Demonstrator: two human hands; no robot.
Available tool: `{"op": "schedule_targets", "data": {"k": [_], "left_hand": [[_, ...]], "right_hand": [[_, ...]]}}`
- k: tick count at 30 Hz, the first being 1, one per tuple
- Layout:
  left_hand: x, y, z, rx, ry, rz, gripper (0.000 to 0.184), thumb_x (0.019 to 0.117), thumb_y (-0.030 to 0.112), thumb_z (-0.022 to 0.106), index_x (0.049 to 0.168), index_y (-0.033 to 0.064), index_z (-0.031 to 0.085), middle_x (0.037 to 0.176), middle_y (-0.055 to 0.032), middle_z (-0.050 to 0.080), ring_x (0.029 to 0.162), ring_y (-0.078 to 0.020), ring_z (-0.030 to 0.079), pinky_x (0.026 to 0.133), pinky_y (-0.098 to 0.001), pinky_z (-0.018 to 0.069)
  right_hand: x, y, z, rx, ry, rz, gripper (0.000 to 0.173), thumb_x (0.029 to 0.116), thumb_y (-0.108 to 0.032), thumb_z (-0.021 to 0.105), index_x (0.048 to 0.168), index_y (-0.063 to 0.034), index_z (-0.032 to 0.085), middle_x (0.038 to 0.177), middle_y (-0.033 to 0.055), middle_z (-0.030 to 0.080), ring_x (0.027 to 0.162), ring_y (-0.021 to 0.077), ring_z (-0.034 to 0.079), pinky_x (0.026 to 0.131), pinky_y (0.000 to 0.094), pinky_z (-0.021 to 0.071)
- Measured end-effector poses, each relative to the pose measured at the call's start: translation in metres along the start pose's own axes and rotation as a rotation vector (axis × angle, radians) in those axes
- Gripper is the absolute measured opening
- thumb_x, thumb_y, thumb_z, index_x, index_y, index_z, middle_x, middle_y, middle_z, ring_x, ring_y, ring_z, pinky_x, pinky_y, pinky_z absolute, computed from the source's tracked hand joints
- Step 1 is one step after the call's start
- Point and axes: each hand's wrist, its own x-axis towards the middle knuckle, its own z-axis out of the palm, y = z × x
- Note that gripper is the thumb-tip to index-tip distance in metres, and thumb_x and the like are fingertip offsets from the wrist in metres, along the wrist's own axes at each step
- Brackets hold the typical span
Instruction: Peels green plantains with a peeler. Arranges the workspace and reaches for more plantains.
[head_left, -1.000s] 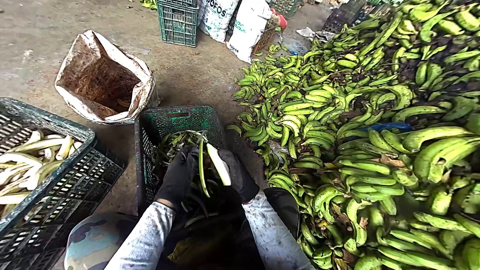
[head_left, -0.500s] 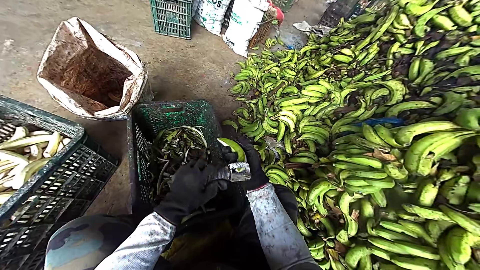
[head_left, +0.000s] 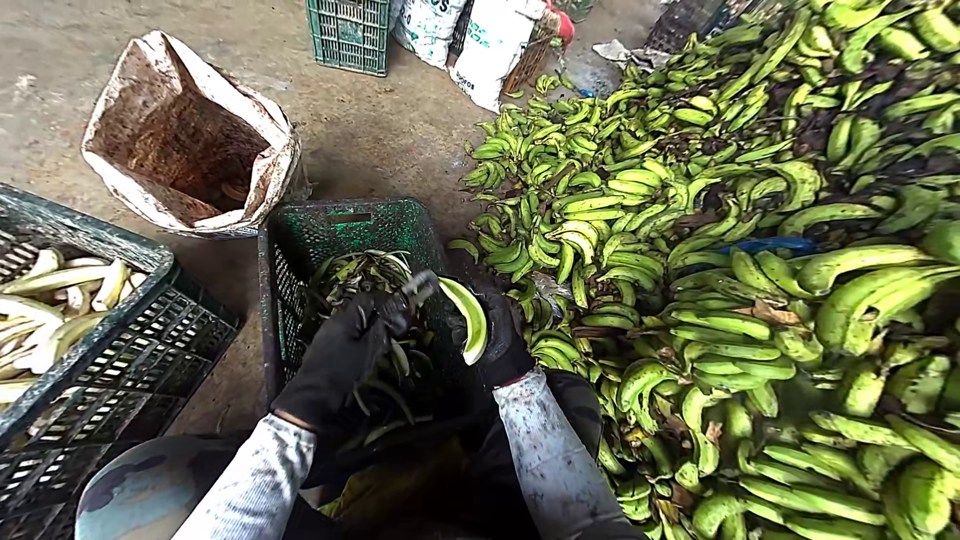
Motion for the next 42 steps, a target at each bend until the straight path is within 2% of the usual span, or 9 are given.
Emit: {"op": "schedule_targets", "data": {"k": [6, 14, 22, 25, 28, 31, 36, 39, 42], "left_hand": [[-0.02, 0.011, 0.034, 0.041, -0.298, 0.146, 0.046, 0.1, 0.042, 0.061, 0.138, 0.0167, 0.061, 0.113, -0.002, 0.072, 0.095, -0.0135, 0.069, 0.088, -0.0418, 0.0578], [0.009, -0.001, 0.012, 0.226, 0.154, -0.144, 0.037, 0.103, 0.037, 0.057, 0.135, 0.0188, 0.062, 0.115, -0.0173, 0.068, 0.101, -0.0381, 0.068, 0.085, -0.066, 0.0525], [-0.009, -0.014, -0.073, -0.368, 0.52, -0.138, 0.043, 0.1045, 0.044, 0.054, 0.137, 0.0156, 0.054, 0.101, -0.0047, 0.065, 0.08, -0.0135, 0.064, 0.072, -0.0368, 0.0569], [-0.026, -0.02, -0.083, 0.021, 0.286, -0.317, 0.044, 0.1061, 0.048, 0.048, 0.129, 0.0127, 0.059, 0.093, -0.0166, 0.066, 0.076, -0.0326, 0.064, 0.066, -0.056, 0.0526], [-0.027, -0.049, -0.049, 0.519, -0.166, -0.516, 0.046, 0.0945, 0.052, 0.063, 0.117, 0.0121, 0.071, 0.111, -0.0201, 0.07, 0.106, -0.0437, 0.066, 0.085, -0.0726, 0.0486], [-0.037, -0.043, -0.025, 0.6, -0.517, -0.574, 0.055, 0.0999, 0.051, 0.056, 0.133, 0.0074, 0.063, 0.14, -0.0238, 0.057, 0.134, -0.0472, 0.05, 0.105, -0.0716, 0.0369], [-0.048, -0.001, -0.051, 0.475, -0.504, -0.552, 0.05, 0.1011, 0.044, 0.057, 0.12, -0.0021, 0.066, 0.127, -0.0266, 0.064, 0.122, -0.0459, 0.059, 0.098, -0.0673, 0.0445], [-0.05, -0.001, -0.061, 0.435, -0.445, -0.574, 0.048, 0.1015, 0.04, 0.059, 0.122, -0.0036, 0.065, 0.127, -0.0286, 0.063, 0.122, -0.0476, 0.058, 0.099, -0.0673, 0.0441], [-0.042, -0.025, -0.061, 0.452, -0.381, -0.526, 0.057, 0.0977, 0.052, 0.059, 0.125, 0.0028, 0.064, 0.124, -0.0258, 0.065, 0.122, -0.0473, 0.058, 0.098, -0.0703, 0.0439]], "right_hand": [[-0.018, 0.02, -0.011, -0.163, 0.083, -0.205, 0.032, 0.1101, -0.025, 0.034, 0.114, -0.0095, 0.062, 0.09, 0.0035, 0.066, 0.077, 0.0094, 0.064, 0.069, 0.0279, 0.0559], [-0.001, 0.019, 0.016, -0.044, -0.062, 0.08, 0.046, 0.108, -0.038, 0.03, 0.095, -0.0082, 0.064, 0.065, 0.005, 0.061, 0.047, 0.01, 0.058, 0.041, 0.0223, 0.0505], [0.025, 0.048, 0.01, -0.328, 0.24, -0.068, 0.032, 0.1096, -0.028, 0.037, 0.109, -0.0076, 0.062, 0.079, 0.005, 0.064, 0.06, 0.0108, 0.061, 0.051, 0.0264, 0.054], [0.051, 0.073, 0.028, -0.395, 0.283, -0.167, 0.032, 0.1098, -0.026, 0.036, 0.112, -0.0059, 0.061, 0.086, 0.0064, 0.066, 0.071, 0.0143, 0.064, 0.061, 0.0321, 0.0567], [0.07, 0.08, 0.078, -0.458, 0.233, -0.215, 0.032, 0.1099, -0.028, 0.036, 0.124, -0.0093, 0.058, 0.101, 0.0043, 0.063, 0.085, 0.0123, 0.062, 0.074, 0.033, 0.0549], [0.099, 0.087, 0.144, -0.449, 0.088, -0.272, 0.031, 0.1096, -0.026, 0.035, 0.123, -0.0078, 0.056, 0.107, 0.0065, 0.06, 0.096, 0.0141, 0.061, 0.082, 0.0363, 0.0547], [0.153, 0.083, 0.232, -0.446, -0.648, -0.131, 0.043, 0.1072, -0.041, 0.039, 0.135, -0.011, 0.053, 0.122, 0.0113, 0.066, 0.103, 0.0254, 0.068, 0.083, 0.0442, 0.0596], [0.119, 0.071, 0.262, -0.709, -0.468, -0.171, 0.041, 0.1098, -0.03, 0.038, 0.145, -0.011, 0.045, 0.133, 0.0102, 0.059, 0.108, 0.0213, 0.066, 0.087, 0.0399, 0.0592], [0.118, 0.076, 0.195, -1.52, -0.268, -0.302, 0.038, 0.1083, -0.012, 0.044, 0.144, 0.0015, 0.048, 0.143, 0.0186, 0.054, 0.123, 0.0265, 0.06, 0.101, 0.0408, 0.052]]}}
